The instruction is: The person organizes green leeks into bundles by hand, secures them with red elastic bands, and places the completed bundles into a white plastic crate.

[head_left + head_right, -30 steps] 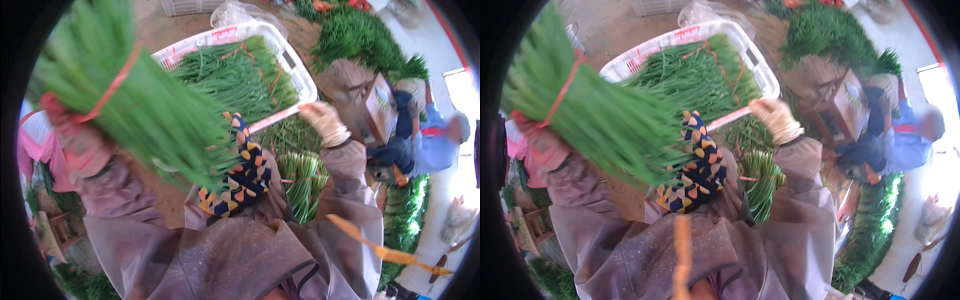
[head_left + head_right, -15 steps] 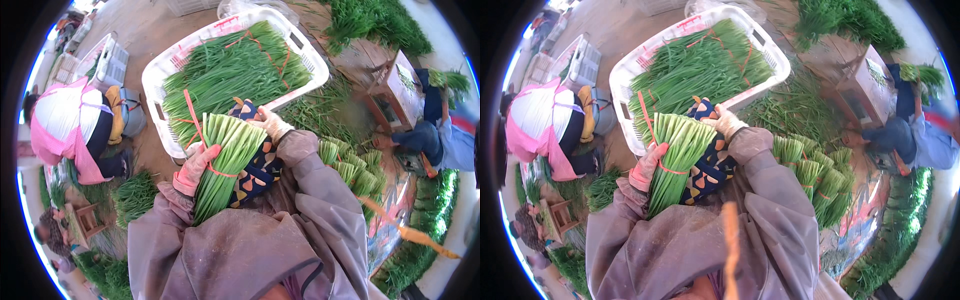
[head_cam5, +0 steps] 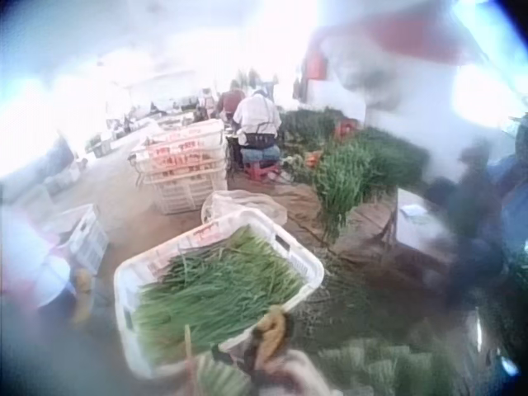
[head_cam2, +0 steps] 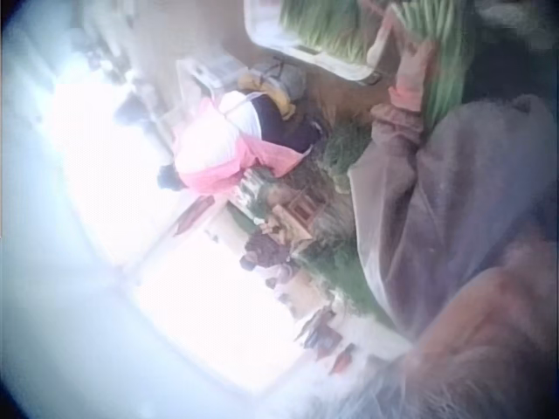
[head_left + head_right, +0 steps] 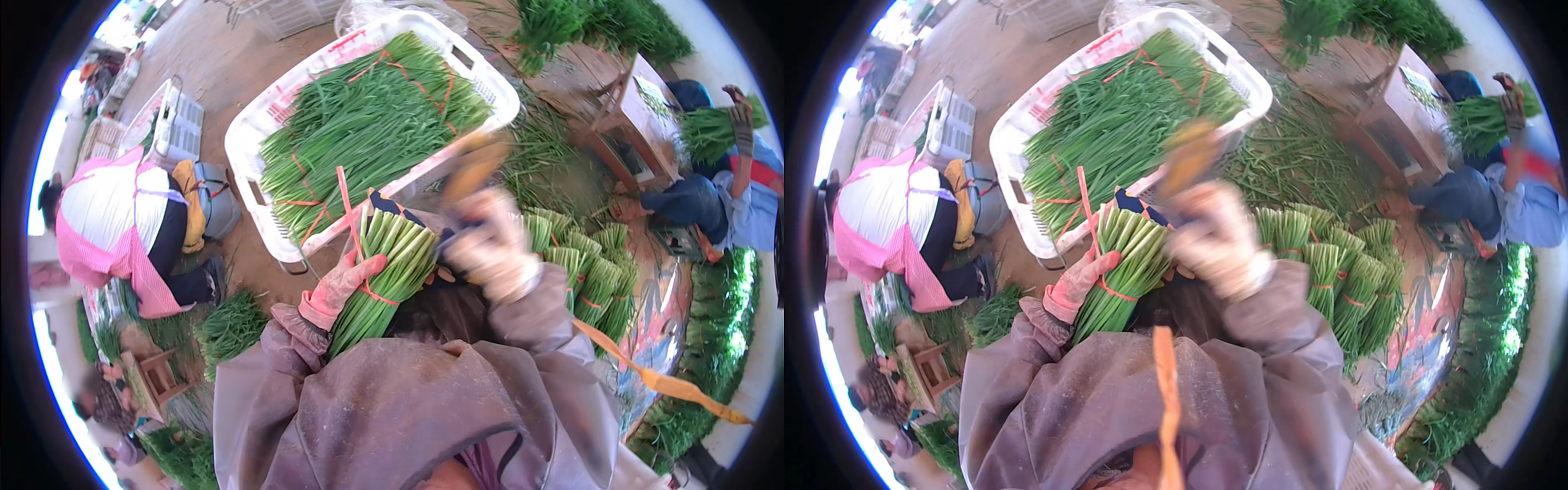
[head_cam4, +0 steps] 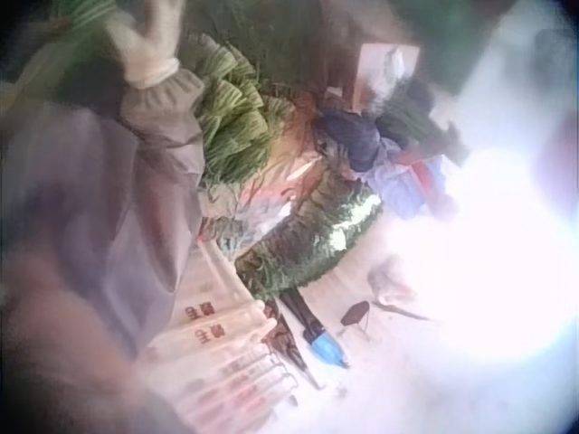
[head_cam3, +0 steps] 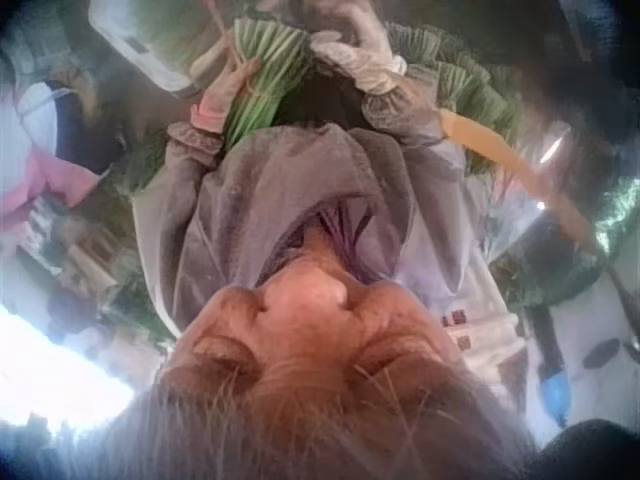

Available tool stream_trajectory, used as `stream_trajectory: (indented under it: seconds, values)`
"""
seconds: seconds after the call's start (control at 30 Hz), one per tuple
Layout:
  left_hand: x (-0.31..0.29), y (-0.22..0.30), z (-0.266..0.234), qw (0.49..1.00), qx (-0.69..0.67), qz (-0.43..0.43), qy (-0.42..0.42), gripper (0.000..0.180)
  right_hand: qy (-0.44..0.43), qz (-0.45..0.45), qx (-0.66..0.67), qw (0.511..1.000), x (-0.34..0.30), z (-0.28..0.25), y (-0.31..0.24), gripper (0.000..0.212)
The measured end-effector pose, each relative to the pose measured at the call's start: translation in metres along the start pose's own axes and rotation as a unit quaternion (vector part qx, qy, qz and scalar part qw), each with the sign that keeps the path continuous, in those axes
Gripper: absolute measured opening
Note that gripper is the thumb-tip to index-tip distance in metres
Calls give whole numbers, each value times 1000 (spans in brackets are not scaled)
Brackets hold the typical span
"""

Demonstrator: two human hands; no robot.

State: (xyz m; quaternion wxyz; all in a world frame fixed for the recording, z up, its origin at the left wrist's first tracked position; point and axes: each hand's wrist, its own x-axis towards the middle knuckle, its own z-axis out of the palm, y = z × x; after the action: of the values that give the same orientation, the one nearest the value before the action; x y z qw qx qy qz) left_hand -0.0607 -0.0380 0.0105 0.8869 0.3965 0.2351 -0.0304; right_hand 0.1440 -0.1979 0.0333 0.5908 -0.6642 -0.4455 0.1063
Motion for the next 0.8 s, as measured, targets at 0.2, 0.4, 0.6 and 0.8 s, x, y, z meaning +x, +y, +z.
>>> stream_trajectory:
  seconds: [0.2, 0.4, 0.6, 0.8]
  values:
    - [15, -49, -55, 976, 204, 72, 34, 44, -164, 56, -305, 937, 9, 55, 18, 25]
    - [6, 9, 30, 996, -63, 20, -64, 70, 127, 428, 179, 877, -21, -53, 185, 27]
    - [24, -31, -38, 968, 229, 94, -48, 74, -140, 95, 8, 986, 22, -7, 2, 15]
    - [17, -30, -17, 978, 195, 67, 31, 84, -364, 30, -412, 835, 49, 44, 18, 15]
